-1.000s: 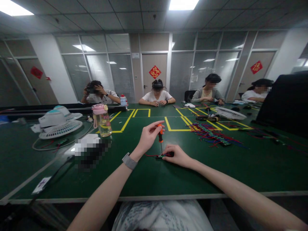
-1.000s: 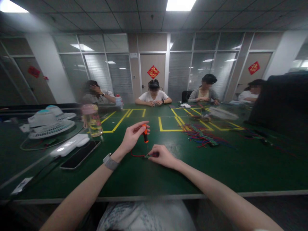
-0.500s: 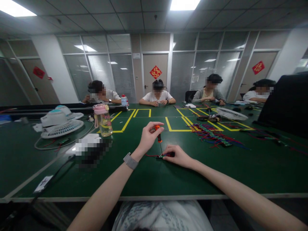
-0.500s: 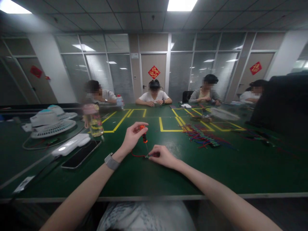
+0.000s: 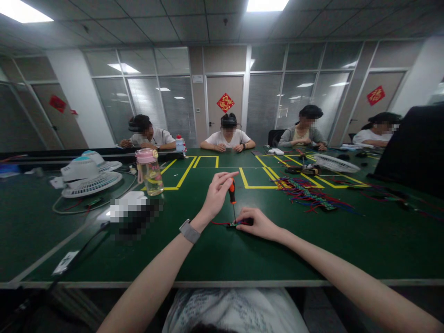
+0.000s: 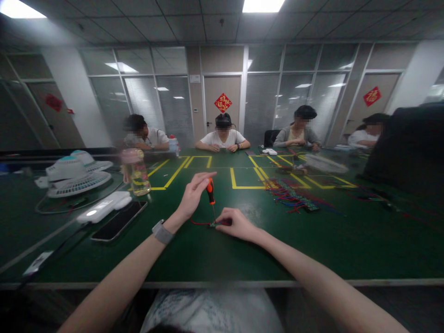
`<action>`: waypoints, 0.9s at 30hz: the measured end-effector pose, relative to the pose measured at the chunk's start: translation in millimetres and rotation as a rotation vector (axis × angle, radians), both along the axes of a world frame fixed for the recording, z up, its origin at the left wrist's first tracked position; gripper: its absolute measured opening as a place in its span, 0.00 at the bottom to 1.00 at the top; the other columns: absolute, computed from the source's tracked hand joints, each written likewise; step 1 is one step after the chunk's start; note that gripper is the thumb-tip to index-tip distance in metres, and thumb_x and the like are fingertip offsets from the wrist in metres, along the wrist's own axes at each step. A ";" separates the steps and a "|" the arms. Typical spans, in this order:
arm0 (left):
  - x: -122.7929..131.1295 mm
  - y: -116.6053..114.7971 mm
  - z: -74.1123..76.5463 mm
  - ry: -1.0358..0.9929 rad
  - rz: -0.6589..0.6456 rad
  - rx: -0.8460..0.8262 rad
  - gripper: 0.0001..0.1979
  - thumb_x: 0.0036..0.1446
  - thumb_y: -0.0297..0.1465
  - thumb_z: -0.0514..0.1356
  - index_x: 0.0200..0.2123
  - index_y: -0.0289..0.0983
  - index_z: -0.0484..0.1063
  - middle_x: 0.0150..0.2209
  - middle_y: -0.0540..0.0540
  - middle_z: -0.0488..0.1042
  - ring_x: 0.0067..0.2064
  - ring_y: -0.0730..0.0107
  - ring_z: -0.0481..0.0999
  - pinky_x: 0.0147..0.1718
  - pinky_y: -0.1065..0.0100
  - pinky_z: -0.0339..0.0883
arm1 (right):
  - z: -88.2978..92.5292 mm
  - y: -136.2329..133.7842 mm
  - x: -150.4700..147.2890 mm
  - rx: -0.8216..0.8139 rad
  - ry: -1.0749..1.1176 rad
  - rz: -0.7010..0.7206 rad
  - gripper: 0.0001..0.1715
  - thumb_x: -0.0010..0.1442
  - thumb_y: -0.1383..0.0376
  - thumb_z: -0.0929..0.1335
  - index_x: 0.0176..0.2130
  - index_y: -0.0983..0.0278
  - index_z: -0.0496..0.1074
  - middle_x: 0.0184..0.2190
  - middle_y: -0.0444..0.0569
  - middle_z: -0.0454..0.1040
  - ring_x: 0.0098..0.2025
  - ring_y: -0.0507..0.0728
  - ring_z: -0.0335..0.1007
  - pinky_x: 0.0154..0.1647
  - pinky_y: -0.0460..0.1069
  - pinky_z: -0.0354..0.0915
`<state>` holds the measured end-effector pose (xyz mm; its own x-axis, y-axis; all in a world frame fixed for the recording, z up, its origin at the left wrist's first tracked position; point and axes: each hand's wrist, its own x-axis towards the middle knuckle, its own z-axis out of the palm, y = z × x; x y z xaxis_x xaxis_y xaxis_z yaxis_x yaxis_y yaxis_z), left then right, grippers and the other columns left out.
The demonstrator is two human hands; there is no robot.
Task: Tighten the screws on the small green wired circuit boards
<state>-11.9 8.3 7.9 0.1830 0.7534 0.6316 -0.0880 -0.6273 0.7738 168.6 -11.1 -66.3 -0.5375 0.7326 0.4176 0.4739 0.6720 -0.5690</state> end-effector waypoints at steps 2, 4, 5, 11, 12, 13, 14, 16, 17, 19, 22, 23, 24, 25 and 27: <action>0.6 0.4 -0.4 -0.034 -0.124 -0.065 0.18 0.61 0.36 0.55 0.52 0.38 0.72 0.48 0.42 0.72 0.44 0.67 0.75 0.41 0.66 0.71 | 1.2 -0.6 0.2 -0.002 -0.002 0.006 0.08 0.55 0.67 0.72 0.37 0.65 0.80 0.30 0.48 0.73 0.31 0.53 0.69 0.33 0.47 0.63; 1.4 -0.2 -0.2 -0.036 -0.178 -0.095 0.20 0.60 0.36 0.57 0.54 0.37 0.70 0.44 0.43 0.75 0.40 0.68 0.76 0.41 0.64 0.72 | 1.6 -0.9 0.2 0.001 -0.002 0.003 0.08 0.55 0.67 0.71 0.37 0.65 0.80 0.30 0.48 0.73 0.31 0.53 0.69 0.33 0.47 0.63; 1.7 -0.8 0.1 -0.021 -0.155 -0.082 0.19 0.58 0.35 0.59 0.52 0.37 0.72 0.41 0.44 0.75 0.38 0.69 0.76 0.40 0.65 0.72 | 1.4 -0.9 0.1 0.002 -0.003 0.000 0.08 0.55 0.67 0.71 0.37 0.65 0.80 0.30 0.48 0.73 0.31 0.53 0.69 0.33 0.47 0.63; 0.7 -2.8 2.3 0.031 0.007 0.033 0.13 0.57 0.35 0.60 0.44 0.40 0.78 0.46 0.44 0.72 0.42 0.70 0.74 0.39 0.71 0.69 | -0.2 -0.4 0.1 0.008 -0.017 -0.014 0.08 0.56 0.66 0.71 0.37 0.65 0.80 0.30 0.48 0.72 0.31 0.53 0.69 0.32 0.46 0.62; 0.4 -2.7 2.5 0.016 -0.032 0.014 0.14 0.59 0.35 0.58 0.47 0.40 0.77 0.48 0.43 0.72 0.45 0.68 0.74 0.41 0.69 0.69 | -0.1 -0.5 0.2 0.011 -0.016 -0.012 0.08 0.56 0.66 0.71 0.37 0.65 0.80 0.30 0.47 0.72 0.31 0.53 0.69 0.32 0.46 0.62; 0.2 -2.6 2.7 -0.002 -0.085 -0.017 0.16 0.60 0.36 0.56 0.49 0.40 0.75 0.49 0.42 0.72 0.45 0.67 0.74 0.43 0.67 0.70 | 0.2 -0.6 0.3 0.015 -0.016 -0.009 0.08 0.56 0.67 0.71 0.37 0.65 0.80 0.30 0.47 0.72 0.31 0.53 0.69 0.32 0.46 0.62; 0.1 -2.6 2.9 -0.019 -0.141 -0.051 0.17 0.61 0.36 0.56 0.52 0.39 0.73 0.49 0.42 0.73 0.45 0.66 0.75 0.44 0.64 0.70 | 0.4 -0.8 0.4 0.019 -0.015 -0.005 0.08 0.56 0.67 0.71 0.37 0.65 0.80 0.30 0.47 0.72 0.31 0.53 0.68 0.33 0.46 0.62; 0.1 -3.1 3.3 -0.030 -0.189 -0.095 0.19 0.60 0.36 0.57 0.53 0.38 0.71 0.45 0.42 0.76 0.41 0.66 0.76 0.42 0.62 0.71 | 0.7 -1.1 0.6 0.024 -0.013 0.000 0.08 0.56 0.67 0.71 0.37 0.65 0.80 0.29 0.47 0.72 0.31 0.53 0.68 0.33 0.46 0.63; 0.0 -3.4 3.5 -0.020 -0.167 -0.090 0.19 0.58 0.36 0.59 0.52 0.37 0.72 0.42 0.43 0.76 0.38 0.67 0.76 0.41 0.63 0.72 | 0.6 -1.0 0.7 0.025 -0.012 0.001 0.08 0.56 0.66 0.71 0.37 0.65 0.80 0.30 0.47 0.72 0.31 0.53 0.68 0.33 0.46 0.63; -0.1 -4.1 4.0 0.022 -0.083 -0.040 0.17 0.55 0.35 0.63 0.47 0.37 0.76 0.40 0.44 0.75 0.36 0.70 0.75 0.39 0.67 0.71 | 0.0 -0.6 0.9 0.020 -0.009 0.000 0.08 0.56 0.66 0.71 0.37 0.65 0.80 0.30 0.48 0.72 0.31 0.53 0.69 0.33 0.47 0.63; 0.0 -3.6 3.7 0.051 -0.011 0.014 0.14 0.56 0.35 0.61 0.45 0.39 0.77 0.45 0.44 0.73 0.42 0.69 0.74 0.39 0.71 0.70 | -1.1 0.4 1.2 0.014 -0.006 -0.001 0.08 0.56 0.66 0.71 0.37 0.65 0.80 0.30 0.48 0.73 0.31 0.54 0.69 0.33 0.47 0.63; 0.2 -3.0 3.3 0.038 -0.027 0.006 0.15 0.58 0.35 0.59 0.47 0.40 0.76 0.47 0.44 0.73 0.44 0.68 0.74 0.40 0.70 0.70 | -1.3 0.7 1.3 0.014 -0.008 -0.002 0.08 0.56 0.66 0.71 0.37 0.65 0.80 0.30 0.48 0.73 0.31 0.53 0.69 0.33 0.47 0.63; 0.5 -2.3 2.7 0.017 -0.062 -0.016 0.16 0.60 0.35 0.57 0.49 0.40 0.75 0.48 0.43 0.73 0.46 0.67 0.74 0.41 0.69 0.71 | -1.4 0.9 1.4 0.015 -0.012 -0.002 0.08 0.56 0.66 0.71 0.37 0.65 0.80 0.30 0.47 0.73 0.31 0.53 0.69 0.32 0.47 0.63; 1.0 -1.7 2.1 -0.009 -0.105 -0.044 0.17 0.61 0.35 0.55 0.52 0.39 0.73 0.49 0.42 0.73 0.46 0.66 0.74 0.42 0.67 0.71 | -1.3 0.9 1.5 0.015 -0.017 -0.004 0.08 0.56 0.66 0.71 0.37 0.65 0.80 0.29 0.47 0.72 0.30 0.53 0.68 0.32 0.47 0.63; 1.7 -1.3 1.0 -0.044 -0.169 -0.095 0.20 0.62 0.36 0.54 0.55 0.37 0.70 0.46 0.41 0.75 0.43 0.65 0.76 0.41 0.64 0.72 | -1.0 0.9 1.6 0.012 -0.024 -0.007 0.08 0.56 0.65 0.71 0.37 0.65 0.80 0.29 0.47 0.72 0.30 0.53 0.68 0.31 0.46 0.63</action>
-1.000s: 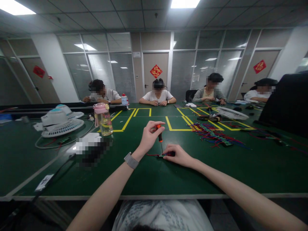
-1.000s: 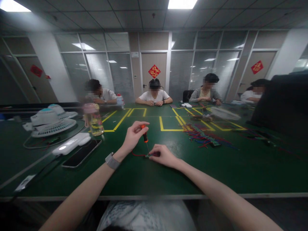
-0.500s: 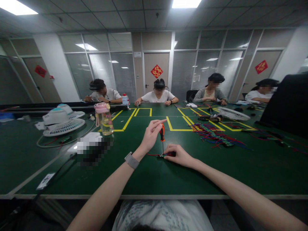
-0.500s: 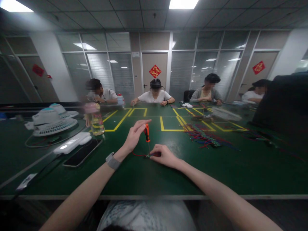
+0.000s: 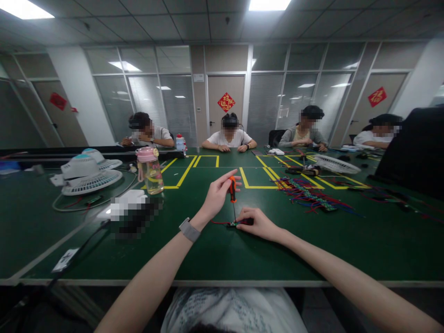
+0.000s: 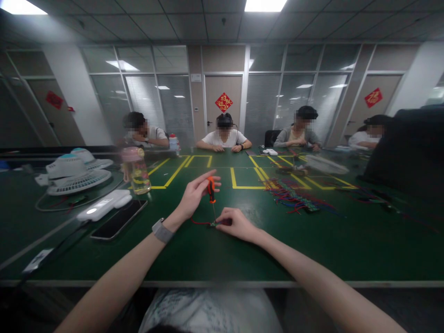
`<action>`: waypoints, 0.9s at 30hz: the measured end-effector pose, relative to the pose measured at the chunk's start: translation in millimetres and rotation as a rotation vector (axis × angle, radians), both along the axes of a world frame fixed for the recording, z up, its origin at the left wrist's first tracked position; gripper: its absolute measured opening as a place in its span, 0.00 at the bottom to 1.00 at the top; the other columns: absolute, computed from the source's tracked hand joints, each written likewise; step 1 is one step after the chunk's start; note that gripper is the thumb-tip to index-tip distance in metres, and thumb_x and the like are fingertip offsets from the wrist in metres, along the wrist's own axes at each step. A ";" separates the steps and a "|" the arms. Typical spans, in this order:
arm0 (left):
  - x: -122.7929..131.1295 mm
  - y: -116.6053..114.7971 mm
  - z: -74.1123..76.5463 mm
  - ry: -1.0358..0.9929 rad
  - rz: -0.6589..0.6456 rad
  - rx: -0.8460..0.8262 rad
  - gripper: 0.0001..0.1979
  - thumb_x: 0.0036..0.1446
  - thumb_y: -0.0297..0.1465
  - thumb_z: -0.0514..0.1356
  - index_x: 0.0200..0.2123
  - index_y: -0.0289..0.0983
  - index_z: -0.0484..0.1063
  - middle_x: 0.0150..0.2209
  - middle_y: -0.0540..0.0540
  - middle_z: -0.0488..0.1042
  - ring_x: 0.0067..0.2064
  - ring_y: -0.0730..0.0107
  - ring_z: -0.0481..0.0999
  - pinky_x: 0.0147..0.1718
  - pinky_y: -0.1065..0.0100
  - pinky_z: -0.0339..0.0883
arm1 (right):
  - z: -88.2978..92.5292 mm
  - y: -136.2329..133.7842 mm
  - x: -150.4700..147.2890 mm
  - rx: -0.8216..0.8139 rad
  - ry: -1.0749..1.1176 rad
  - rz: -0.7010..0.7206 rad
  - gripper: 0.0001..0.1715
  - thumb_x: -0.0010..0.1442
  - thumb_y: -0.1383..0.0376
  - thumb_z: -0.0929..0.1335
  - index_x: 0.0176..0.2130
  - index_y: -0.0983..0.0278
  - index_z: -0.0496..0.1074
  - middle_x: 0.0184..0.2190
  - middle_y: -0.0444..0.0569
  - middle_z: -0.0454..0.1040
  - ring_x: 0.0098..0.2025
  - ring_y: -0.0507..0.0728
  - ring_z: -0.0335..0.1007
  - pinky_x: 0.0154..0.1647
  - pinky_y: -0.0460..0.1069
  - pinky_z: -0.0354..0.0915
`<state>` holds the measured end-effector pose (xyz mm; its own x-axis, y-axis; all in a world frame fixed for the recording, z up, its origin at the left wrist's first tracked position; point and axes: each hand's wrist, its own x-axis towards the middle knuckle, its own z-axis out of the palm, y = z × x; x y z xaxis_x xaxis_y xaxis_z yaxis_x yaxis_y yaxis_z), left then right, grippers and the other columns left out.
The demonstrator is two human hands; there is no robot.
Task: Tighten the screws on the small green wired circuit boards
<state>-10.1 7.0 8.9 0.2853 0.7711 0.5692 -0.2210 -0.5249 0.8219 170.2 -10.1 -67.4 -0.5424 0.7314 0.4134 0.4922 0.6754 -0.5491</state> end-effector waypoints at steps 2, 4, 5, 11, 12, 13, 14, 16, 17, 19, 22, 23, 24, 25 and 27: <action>0.3 -0.6 -0.4 0.019 0.047 0.015 0.19 0.59 0.36 0.58 0.53 0.37 0.72 0.42 0.43 0.76 0.39 0.68 0.76 0.39 0.65 0.72 | 0.1 0.0 0.0 0.002 0.003 0.001 0.08 0.56 0.66 0.71 0.37 0.65 0.80 0.29 0.48 0.72 0.30 0.53 0.68 0.32 0.47 0.63; 0.1 -1.4 -0.3 0.065 0.155 0.083 0.15 0.56 0.35 0.62 0.46 0.37 0.76 0.39 0.45 0.74 0.37 0.71 0.74 0.37 0.69 0.71 | -0.1 0.0 -0.1 0.006 0.011 0.007 0.08 0.56 0.66 0.71 0.37 0.65 0.80 0.30 0.48 0.73 0.31 0.53 0.69 0.33 0.47 0.64; -0.1 -1.6 -0.1 0.083 0.201 0.115 0.14 0.54 0.35 0.63 0.44 0.38 0.77 0.39 0.46 0.73 0.37 0.72 0.74 0.37 0.71 0.70 | -0.2 0.0 -0.1 0.006 0.015 0.009 0.08 0.56 0.66 0.71 0.37 0.65 0.80 0.30 0.48 0.73 0.32 0.54 0.69 0.34 0.47 0.64; 0.7 -0.3 -0.6 -0.010 0.028 0.023 0.19 0.61 0.36 0.55 0.53 0.37 0.72 0.47 0.41 0.74 0.44 0.66 0.76 0.45 0.62 0.71 | 0.9 -1.1 -0.4 -0.001 0.015 0.007 0.08 0.56 0.66 0.71 0.37 0.65 0.80 0.31 0.48 0.73 0.32 0.54 0.70 0.34 0.47 0.64; 0.9 -0.4 -0.7 -0.025 -0.013 -0.007 0.20 0.61 0.37 0.56 0.54 0.36 0.71 0.45 0.41 0.75 0.42 0.66 0.76 0.45 0.60 0.71 | 1.1 -1.2 -0.4 0.000 0.016 0.010 0.08 0.56 0.65 0.71 0.37 0.65 0.80 0.31 0.48 0.73 0.32 0.54 0.70 0.34 0.47 0.64; 1.0 -0.8 -0.7 -0.024 -0.019 -0.019 0.21 0.60 0.37 0.57 0.54 0.35 0.70 0.43 0.42 0.76 0.40 0.66 0.77 0.44 0.60 0.72 | 1.3 -1.3 -0.5 0.000 0.018 0.012 0.08 0.56 0.65 0.71 0.37 0.65 0.80 0.31 0.48 0.73 0.32 0.54 0.70 0.34 0.47 0.65; 1.0 -1.4 -0.5 -0.009 0.011 -0.008 0.20 0.59 0.37 0.59 0.53 0.35 0.71 0.40 0.43 0.76 0.38 0.67 0.76 0.42 0.61 0.72 | 1.5 -1.2 -0.5 0.000 0.019 0.014 0.08 0.57 0.65 0.71 0.37 0.65 0.80 0.31 0.48 0.73 0.32 0.54 0.70 0.34 0.47 0.65; 0.7 -2.6 0.0 0.038 0.125 0.062 0.17 0.56 0.36 0.62 0.48 0.36 0.75 0.39 0.45 0.75 0.37 0.70 0.75 0.39 0.66 0.72 | 1.4 -0.9 -0.5 -0.002 0.019 0.016 0.08 0.57 0.65 0.71 0.37 0.65 0.80 0.31 0.48 0.74 0.32 0.54 0.70 0.35 0.48 0.65; 0.6 -2.9 0.2 0.058 0.178 0.099 0.15 0.55 0.35 0.63 0.46 0.37 0.77 0.40 0.45 0.74 0.38 0.70 0.75 0.39 0.69 0.71 | 1.2 -0.7 -0.4 -0.001 0.019 0.015 0.08 0.57 0.65 0.71 0.37 0.65 0.80 0.31 0.49 0.74 0.32 0.54 0.70 0.35 0.48 0.65; 0.4 -2.7 0.5 0.063 0.208 0.137 0.14 0.57 0.35 0.61 0.45 0.39 0.77 0.45 0.44 0.72 0.43 0.69 0.74 0.41 0.70 0.70 | 0.7 -0.2 -0.2 0.000 0.015 0.013 0.08 0.57 0.65 0.71 0.37 0.65 0.80 0.31 0.49 0.74 0.32 0.54 0.70 0.34 0.47 0.65; 0.1 -1.0 0.4 0.018 0.091 0.080 0.17 0.61 0.35 0.56 0.51 0.38 0.73 0.50 0.42 0.72 0.47 0.65 0.75 0.46 0.64 0.70 | 0.0 0.4 0.2 -0.003 0.007 0.006 0.09 0.57 0.63 0.71 0.37 0.64 0.80 0.30 0.48 0.73 0.31 0.54 0.69 0.33 0.47 0.64; -0.1 -0.5 0.3 0.008 0.057 0.059 0.18 0.61 0.34 0.56 0.52 0.38 0.72 0.49 0.41 0.73 0.46 0.65 0.76 0.47 0.62 0.70 | -0.2 0.5 0.3 -0.003 0.005 0.006 0.09 0.57 0.63 0.71 0.37 0.64 0.80 0.30 0.48 0.73 0.31 0.54 0.69 0.33 0.47 0.64; -0.4 -0.2 0.3 0.008 0.051 0.050 0.18 0.61 0.34 0.57 0.53 0.37 0.72 0.46 0.42 0.75 0.44 0.65 0.76 0.46 0.62 0.71 | -0.5 0.6 0.4 -0.002 0.004 0.005 0.09 0.57 0.63 0.71 0.37 0.64 0.80 0.30 0.48 0.73 0.31 0.54 0.69 0.33 0.47 0.64; -0.8 -0.2 0.3 0.021 0.072 0.057 0.18 0.59 0.34 0.58 0.52 0.37 0.73 0.43 0.43 0.76 0.42 0.66 0.76 0.45 0.62 0.71 | -0.7 0.8 0.5 0.001 0.003 0.003 0.09 0.57 0.63 0.71 0.37 0.64 0.80 0.30 0.48 0.73 0.31 0.54 0.69 0.33 0.47 0.64; -1.4 -1.0 0.4 0.063 0.156 0.108 0.15 0.56 0.34 0.62 0.47 0.37 0.76 0.41 0.44 0.74 0.39 0.69 0.75 0.41 0.66 0.71 | -1.0 1.0 0.6 0.006 0.004 0.002 0.09 0.57 0.63 0.71 0.37 0.64 0.80 0.30 0.48 0.73 0.32 0.54 0.69 0.33 0.47 0.64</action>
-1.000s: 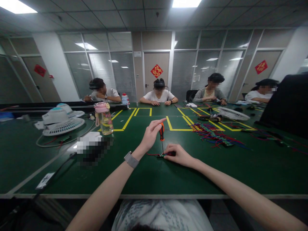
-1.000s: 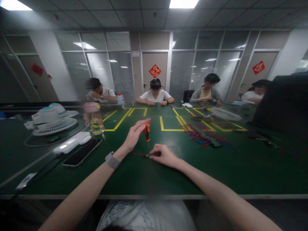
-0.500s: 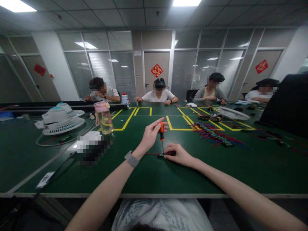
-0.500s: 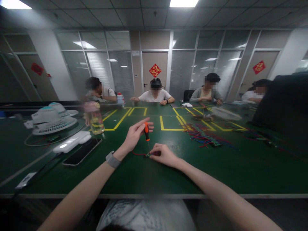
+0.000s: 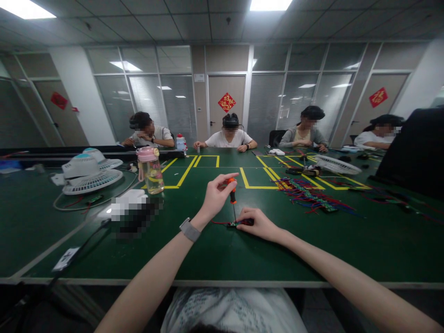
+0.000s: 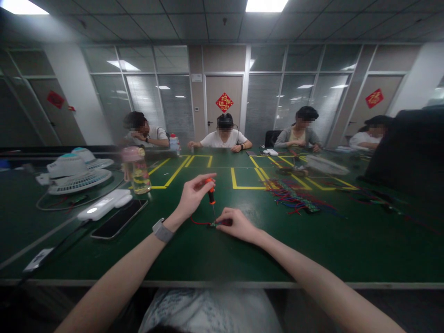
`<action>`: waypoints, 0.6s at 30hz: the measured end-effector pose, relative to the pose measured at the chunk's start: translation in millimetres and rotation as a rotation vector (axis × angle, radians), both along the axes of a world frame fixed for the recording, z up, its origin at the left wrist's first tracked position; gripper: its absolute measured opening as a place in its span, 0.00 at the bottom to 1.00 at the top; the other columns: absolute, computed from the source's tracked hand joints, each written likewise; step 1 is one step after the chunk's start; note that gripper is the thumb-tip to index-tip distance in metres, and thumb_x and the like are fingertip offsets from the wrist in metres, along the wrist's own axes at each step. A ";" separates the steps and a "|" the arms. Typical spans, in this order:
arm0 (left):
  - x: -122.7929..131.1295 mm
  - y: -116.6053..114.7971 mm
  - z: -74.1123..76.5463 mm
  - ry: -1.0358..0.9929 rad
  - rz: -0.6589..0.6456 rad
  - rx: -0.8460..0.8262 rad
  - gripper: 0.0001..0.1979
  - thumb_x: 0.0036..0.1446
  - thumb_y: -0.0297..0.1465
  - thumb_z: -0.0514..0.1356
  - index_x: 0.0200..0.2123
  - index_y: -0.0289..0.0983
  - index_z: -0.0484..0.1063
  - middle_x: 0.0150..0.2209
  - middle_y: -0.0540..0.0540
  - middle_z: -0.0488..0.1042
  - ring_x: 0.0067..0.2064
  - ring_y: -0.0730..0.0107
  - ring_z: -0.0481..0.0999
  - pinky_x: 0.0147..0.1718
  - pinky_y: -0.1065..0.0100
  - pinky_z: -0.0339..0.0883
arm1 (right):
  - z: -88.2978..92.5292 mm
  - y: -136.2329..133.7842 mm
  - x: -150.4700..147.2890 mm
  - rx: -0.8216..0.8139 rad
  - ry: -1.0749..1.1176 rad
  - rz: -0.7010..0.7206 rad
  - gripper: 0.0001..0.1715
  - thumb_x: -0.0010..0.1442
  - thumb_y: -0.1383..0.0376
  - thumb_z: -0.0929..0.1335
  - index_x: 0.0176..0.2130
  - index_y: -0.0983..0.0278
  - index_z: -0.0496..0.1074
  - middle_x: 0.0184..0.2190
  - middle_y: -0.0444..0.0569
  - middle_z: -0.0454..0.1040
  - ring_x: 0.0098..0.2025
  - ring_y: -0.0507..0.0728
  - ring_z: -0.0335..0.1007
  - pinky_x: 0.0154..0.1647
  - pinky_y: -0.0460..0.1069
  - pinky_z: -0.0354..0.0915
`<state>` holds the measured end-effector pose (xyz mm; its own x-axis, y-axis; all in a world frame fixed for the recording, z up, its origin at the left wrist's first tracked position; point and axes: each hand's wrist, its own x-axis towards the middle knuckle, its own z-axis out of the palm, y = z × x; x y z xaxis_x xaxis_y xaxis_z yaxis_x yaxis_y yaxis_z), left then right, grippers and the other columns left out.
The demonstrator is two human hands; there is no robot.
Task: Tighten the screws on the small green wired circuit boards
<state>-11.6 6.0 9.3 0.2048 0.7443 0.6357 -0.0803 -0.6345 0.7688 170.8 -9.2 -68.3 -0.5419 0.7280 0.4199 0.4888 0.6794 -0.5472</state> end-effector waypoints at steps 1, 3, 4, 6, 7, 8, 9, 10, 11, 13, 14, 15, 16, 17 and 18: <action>-0.1 -0.6 0.1 0.018 0.043 0.025 0.14 0.55 0.34 0.62 0.45 0.37 0.77 0.42 0.44 0.73 0.39 0.70 0.75 0.40 0.68 0.71 | -0.1 0.0 0.0 0.001 0.001 0.001 0.09 0.57 0.63 0.71 0.37 0.64 0.80 0.30 0.48 0.73 0.32 0.54 0.69 0.33 0.47 0.64; 0.6 -1.4 0.1 0.033 0.084 0.050 0.13 0.56 0.35 0.61 0.44 0.38 0.78 0.46 0.43 0.70 0.42 0.69 0.74 0.39 0.69 0.70 | 0.0 -0.2 0.0 0.003 0.000 0.002 0.09 0.57 0.64 0.71 0.37 0.65 0.80 0.30 0.48 0.73 0.32 0.54 0.69 0.33 0.47 0.64; 1.2 -1.6 0.0 0.020 0.071 0.048 0.14 0.58 0.35 0.59 0.45 0.39 0.77 0.48 0.43 0.69 0.44 0.68 0.73 0.40 0.69 0.71 | 0.1 -0.4 0.0 0.003 -0.004 0.003 0.09 0.57 0.64 0.71 0.37 0.65 0.80 0.30 0.48 0.73 0.32 0.54 0.69 0.33 0.47 0.64; 2.7 -1.5 -0.4 -0.020 -0.018 0.008 0.16 0.61 0.35 0.55 0.50 0.40 0.74 0.51 0.42 0.69 0.46 0.67 0.74 0.43 0.66 0.71 | 0.4 -0.7 -0.1 -0.001 -0.011 0.002 0.09 0.57 0.64 0.71 0.38 0.65 0.80 0.31 0.48 0.73 0.32 0.54 0.70 0.33 0.47 0.64; 3.3 -1.3 -0.6 -0.039 -0.072 -0.020 0.17 0.62 0.34 0.54 0.52 0.39 0.72 0.51 0.42 0.70 0.45 0.66 0.75 0.43 0.65 0.71 | 0.4 -0.9 -0.1 -0.003 -0.011 0.003 0.09 0.57 0.64 0.71 0.38 0.64 0.80 0.31 0.48 0.74 0.32 0.54 0.70 0.33 0.47 0.64; 3.8 -1.2 -0.8 -0.050 -0.109 -0.046 0.18 0.61 0.34 0.55 0.54 0.39 0.71 0.49 0.42 0.72 0.44 0.67 0.75 0.43 0.63 0.72 | 0.4 -0.9 -0.2 -0.005 -0.008 0.005 0.09 0.57 0.64 0.71 0.39 0.64 0.80 0.32 0.48 0.74 0.32 0.54 0.70 0.34 0.47 0.64; 3.9 -1.2 -1.0 -0.050 -0.115 -0.061 0.18 0.61 0.34 0.56 0.54 0.38 0.70 0.46 0.42 0.73 0.42 0.67 0.76 0.43 0.63 0.72 | 0.3 -0.9 -0.2 -0.007 -0.005 0.006 0.09 0.57 0.64 0.71 0.39 0.64 0.80 0.32 0.49 0.74 0.33 0.54 0.70 0.34 0.48 0.64; 3.9 -1.4 -1.2 -0.038 -0.090 -0.055 0.18 0.59 0.34 0.58 0.52 0.38 0.71 0.43 0.43 0.74 0.40 0.68 0.75 0.42 0.64 0.72 | 0.2 -0.8 -0.3 -0.008 -0.002 0.007 0.10 0.57 0.65 0.71 0.39 0.64 0.79 0.32 0.49 0.74 0.33 0.54 0.70 0.35 0.48 0.64; 3.6 -1.7 -1.3 -0.016 -0.043 -0.029 0.17 0.57 0.33 0.61 0.50 0.38 0.73 0.41 0.44 0.74 0.39 0.69 0.75 0.41 0.66 0.71 | 0.1 -0.7 -0.3 -0.007 0.000 0.007 0.09 0.57 0.65 0.71 0.39 0.64 0.79 0.32 0.49 0.74 0.33 0.54 0.70 0.35 0.48 0.64; 3.1 -2.5 -1.7 0.026 0.054 0.041 0.15 0.54 0.33 0.64 0.45 0.39 0.76 0.40 0.45 0.71 0.40 0.70 0.73 0.39 0.70 0.70 | -0.1 -0.4 -0.3 -0.002 -0.004 0.003 0.09 0.56 0.65 0.71 0.39 0.64 0.80 0.32 0.48 0.74 0.32 0.54 0.69 0.35 0.48 0.64; 3.0 -2.8 -1.9 0.035 0.079 0.066 0.14 0.54 0.34 0.64 0.45 0.40 0.77 0.41 0.45 0.70 0.41 0.70 0.72 0.39 0.71 0.70 | -0.2 -0.4 -0.3 0.003 -0.007 0.001 0.09 0.56 0.65 0.71 0.39 0.64 0.80 0.31 0.48 0.74 0.32 0.54 0.69 0.35 0.48 0.64; 3.1 -2.9 -2.1 0.033 0.075 0.077 0.13 0.56 0.34 0.62 0.45 0.40 0.77 0.43 0.45 0.69 0.43 0.70 0.72 0.40 0.71 0.69 | -0.2 -0.4 -0.3 0.007 -0.009 0.000 0.09 0.56 0.65 0.71 0.39 0.64 0.80 0.31 0.48 0.74 0.32 0.54 0.69 0.34 0.48 0.64; 3.4 -2.9 -2.4 0.020 0.046 0.069 0.14 0.59 0.34 0.59 0.47 0.41 0.76 0.45 0.44 0.68 0.44 0.69 0.72 0.40 0.71 0.70 | -0.1 -0.5 -0.3 0.011 -0.010 0.000 0.09 0.56 0.65 0.71 0.38 0.63 0.80 0.31 0.48 0.74 0.32 0.54 0.69 0.34 0.48 0.64; 3.8 -2.7 -2.7 0.001 0.000 0.046 0.15 0.61 0.34 0.56 0.49 0.41 0.75 0.47 0.43 0.68 0.44 0.69 0.72 0.41 0.69 0.70 | 0.1 -0.8 -0.4 0.012 -0.009 0.001 0.09 0.56 0.65 0.71 0.38 0.64 0.80 0.30 0.48 0.74 0.31 0.54 0.69 0.34 0.47 0.64; 4.2 -2.6 -3.0 -0.015 -0.052 0.014 0.16 0.62 0.34 0.54 0.51 0.41 0.73 0.47 0.43 0.69 0.44 0.68 0.73 0.40 0.68 0.71 | 0.4 -1.0 -0.4 0.011 -0.007 0.003 0.09 0.56 0.65 0.71 0.38 0.64 0.80 0.30 0.48 0.74 0.31 0.54 0.69 0.33 0.47 0.64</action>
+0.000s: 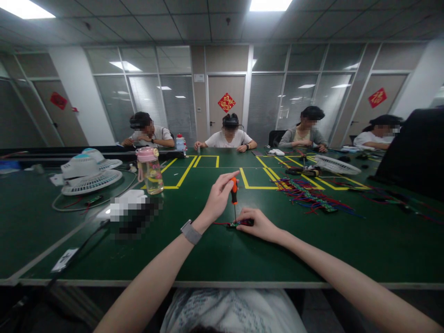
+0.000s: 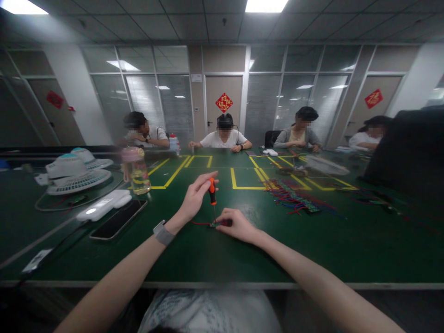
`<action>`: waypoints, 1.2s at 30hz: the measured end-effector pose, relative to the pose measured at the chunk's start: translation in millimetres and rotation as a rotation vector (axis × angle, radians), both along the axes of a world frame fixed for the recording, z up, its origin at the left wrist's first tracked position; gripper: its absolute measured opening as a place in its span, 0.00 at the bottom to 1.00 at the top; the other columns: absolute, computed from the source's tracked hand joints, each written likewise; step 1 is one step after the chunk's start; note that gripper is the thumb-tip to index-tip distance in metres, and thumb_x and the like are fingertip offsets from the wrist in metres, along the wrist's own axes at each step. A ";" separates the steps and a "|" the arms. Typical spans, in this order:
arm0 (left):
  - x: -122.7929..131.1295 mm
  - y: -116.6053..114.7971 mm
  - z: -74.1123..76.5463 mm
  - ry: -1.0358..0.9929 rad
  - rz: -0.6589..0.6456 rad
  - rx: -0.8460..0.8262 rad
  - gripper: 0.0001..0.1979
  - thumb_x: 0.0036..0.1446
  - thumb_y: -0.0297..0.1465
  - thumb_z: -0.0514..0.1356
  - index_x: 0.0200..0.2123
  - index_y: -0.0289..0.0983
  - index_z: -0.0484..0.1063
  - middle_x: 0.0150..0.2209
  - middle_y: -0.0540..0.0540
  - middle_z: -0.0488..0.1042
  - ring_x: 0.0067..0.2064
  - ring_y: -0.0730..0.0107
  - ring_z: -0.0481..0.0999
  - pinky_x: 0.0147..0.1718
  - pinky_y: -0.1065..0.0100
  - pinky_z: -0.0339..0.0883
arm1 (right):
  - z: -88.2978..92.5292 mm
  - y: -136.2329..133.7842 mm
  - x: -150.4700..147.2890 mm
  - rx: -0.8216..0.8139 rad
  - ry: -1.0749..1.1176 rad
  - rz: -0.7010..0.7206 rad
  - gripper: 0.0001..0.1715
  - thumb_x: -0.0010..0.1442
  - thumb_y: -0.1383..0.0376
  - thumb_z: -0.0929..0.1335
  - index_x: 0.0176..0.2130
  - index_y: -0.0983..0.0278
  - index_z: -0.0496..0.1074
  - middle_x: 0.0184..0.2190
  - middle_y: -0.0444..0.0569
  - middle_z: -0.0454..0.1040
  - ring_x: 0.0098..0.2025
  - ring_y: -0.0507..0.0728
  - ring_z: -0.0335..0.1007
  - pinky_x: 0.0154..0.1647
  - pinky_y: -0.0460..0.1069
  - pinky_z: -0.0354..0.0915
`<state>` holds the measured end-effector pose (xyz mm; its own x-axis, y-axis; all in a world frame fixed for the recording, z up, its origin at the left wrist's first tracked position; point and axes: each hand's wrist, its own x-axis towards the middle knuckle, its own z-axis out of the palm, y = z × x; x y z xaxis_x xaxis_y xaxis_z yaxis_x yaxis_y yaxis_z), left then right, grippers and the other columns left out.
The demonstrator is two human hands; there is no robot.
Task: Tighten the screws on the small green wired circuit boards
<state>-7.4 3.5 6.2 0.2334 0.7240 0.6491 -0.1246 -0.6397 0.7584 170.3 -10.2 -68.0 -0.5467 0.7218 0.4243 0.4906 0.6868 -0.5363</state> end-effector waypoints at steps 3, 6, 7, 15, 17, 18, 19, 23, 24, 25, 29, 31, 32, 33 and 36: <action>0.4 0.1 -0.4 0.006 -0.027 -0.039 0.17 0.61 0.35 0.56 0.52 0.39 0.72 0.42 0.44 0.71 0.38 0.70 0.74 0.38 0.67 0.72 | 1.0 -0.8 -0.4 -0.007 0.008 0.005 0.09 0.56 0.66 0.71 0.38 0.65 0.80 0.30 0.48 0.73 0.31 0.54 0.69 0.33 0.47 0.63; -0.5 -0.6 0.3 0.048 0.121 0.039 0.14 0.57 0.35 0.61 0.46 0.40 0.76 0.42 0.45 0.68 0.41 0.70 0.73 0.38 0.71 0.71 | 1.7 -1.3 -0.7 -0.012 0.006 0.003 0.09 0.56 0.66 0.71 0.38 0.65 0.80 0.30 0.48 0.73 0.31 0.54 0.69 0.33 0.47 0.64; -0.8 -0.8 0.6 0.047 0.136 0.050 0.13 0.58 0.35 0.60 0.46 0.40 0.76 0.44 0.45 0.68 0.43 0.69 0.72 0.39 0.71 0.71 | 1.8 -1.4 -0.8 -0.013 0.005 0.001 0.08 0.56 0.66 0.71 0.38 0.65 0.80 0.30 0.48 0.73 0.32 0.54 0.69 0.33 0.47 0.64; -0.6 0.9 -0.4 0.003 0.026 -0.023 0.16 0.59 0.34 0.58 0.51 0.37 0.73 0.42 0.44 0.73 0.39 0.69 0.75 0.39 0.67 0.72 | 0.5 -0.9 0.1 -0.011 0.013 0.015 0.09 0.57 0.65 0.71 0.38 0.65 0.80 0.31 0.49 0.74 0.32 0.54 0.69 0.34 0.47 0.64; -0.9 0.9 -0.4 0.030 0.115 0.046 0.14 0.57 0.34 0.61 0.46 0.38 0.76 0.42 0.44 0.71 0.40 0.71 0.74 0.39 0.70 0.71 | -0.2 -0.1 0.3 0.001 0.010 0.013 0.09 0.57 0.65 0.71 0.38 0.65 0.80 0.30 0.48 0.73 0.31 0.54 0.68 0.33 0.47 0.63; -0.9 0.9 -0.2 0.033 0.130 0.065 0.13 0.58 0.34 0.60 0.46 0.39 0.76 0.44 0.44 0.70 0.41 0.70 0.74 0.39 0.71 0.71 | -0.5 0.3 0.3 0.008 0.009 0.013 0.09 0.56 0.65 0.71 0.38 0.65 0.80 0.30 0.48 0.73 0.31 0.54 0.68 0.32 0.47 0.63; -0.7 1.0 0.0 0.026 0.114 0.065 0.14 0.59 0.34 0.59 0.46 0.39 0.76 0.46 0.44 0.70 0.42 0.70 0.74 0.39 0.71 0.71 | -0.8 0.6 0.3 0.013 0.009 0.013 0.09 0.56 0.65 0.71 0.38 0.65 0.80 0.30 0.48 0.73 0.31 0.54 0.68 0.32 0.47 0.63; 0.1 1.6 0.4 -0.022 -0.044 -0.033 0.18 0.62 0.34 0.55 0.54 0.37 0.70 0.47 0.42 0.73 0.42 0.68 0.76 0.39 0.67 0.73 | -0.9 0.7 0.1 0.009 0.017 0.015 0.08 0.56 0.66 0.71 0.38 0.65 0.80 0.30 0.48 0.73 0.31 0.54 0.69 0.33 0.47 0.63; 0.1 1.5 0.2 -0.018 -0.041 -0.044 0.18 0.61 0.33 0.56 0.54 0.37 0.70 0.45 0.42 0.74 0.40 0.69 0.76 0.38 0.67 0.73 | -0.7 0.6 0.0 0.005 0.019 0.015 0.08 0.56 0.66 0.71 0.38 0.65 0.80 0.30 0.48 0.73 0.31 0.54 0.69 0.33 0.47 0.63; 0.0 1.3 -0.1 -0.005 -0.012 -0.037 0.18 0.60 0.33 0.58 0.52 0.37 0.71 0.42 0.43 0.74 0.38 0.70 0.76 0.38 0.68 0.73 | -0.6 0.4 -0.1 0.002 0.019 0.016 0.08 0.56 0.66 0.71 0.38 0.65 0.80 0.30 0.48 0.73 0.31 0.54 0.69 0.33 0.47 0.63; -0.2 -1.0 -0.9 0.033 0.121 0.054 0.13 0.57 0.34 0.61 0.46 0.39 0.76 0.42 0.45 0.71 0.41 0.70 0.74 0.38 0.72 0.71 | -0.2 0.7 -0.4 -0.005 0.017 0.019 0.08 0.56 0.66 0.71 0.38 0.65 0.80 0.30 0.48 0.73 0.32 0.54 0.69 0.33 0.47 0.64; 0.5 -1.9 -1.1 -0.002 0.060 0.021 0.15 0.60 0.35 0.57 0.49 0.39 0.74 0.47 0.43 0.70 0.43 0.68 0.75 0.39 0.70 0.72 | -0.1 0.9 -0.5 -0.002 0.012 0.014 0.08 0.56 0.66 0.71 0.38 0.65 0.80 0.30 0.48 0.73 0.31 0.54 0.69 0.32 0.47 0.63; 1.0 -2.0 -1.1 -0.020 0.006 -0.017 0.17 0.62 0.35 0.55 0.52 0.39 0.72 0.48 0.42 0.71 0.43 0.68 0.75 0.39 0.68 0.72 | 0.0 0.9 -0.6 0.000 0.010 0.013 0.08 0.56 0.66 0.71 0.38 0.65 0.80 0.30 0.48 0.73 0.31 0.54 0.69 0.32 0.47 0.63; 1.4 -2.1 -1.2 -0.035 -0.043 -0.056 0.18 0.62 0.35 0.54 0.54 0.39 0.70 0.48 0.42 0.71 0.41 0.68 0.76 0.39 0.67 0.73 | 0.2 0.8 -0.7 0.003 0.009 0.012 0.08 0.56 0.66 0.71 0.38 0.65 0.80 0.30 0.48 0.73 0.31 0.54 0.69 0.32 0.47 0.63; 1.4 -1.7 -1.0 -0.024 -0.050 -0.080 0.19 0.61 0.34 0.57 0.54 0.37 0.69 0.43 0.43 0.74 0.37 0.70 0.77 0.37 0.67 0.73 | 0.6 0.3 -0.9 0.012 0.006 0.013 0.08 0.56 0.66 0.71 0.37 0.64 0.80 0.29 0.47 0.72 0.30 0.53 0.68 0.32 0.46 0.63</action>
<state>-6.0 1.7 5.2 0.2554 0.7618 0.5954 -0.1739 -0.5695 0.8034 169.4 -9.9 -67.4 -0.5534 0.7095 0.4363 0.4781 0.6996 -0.5311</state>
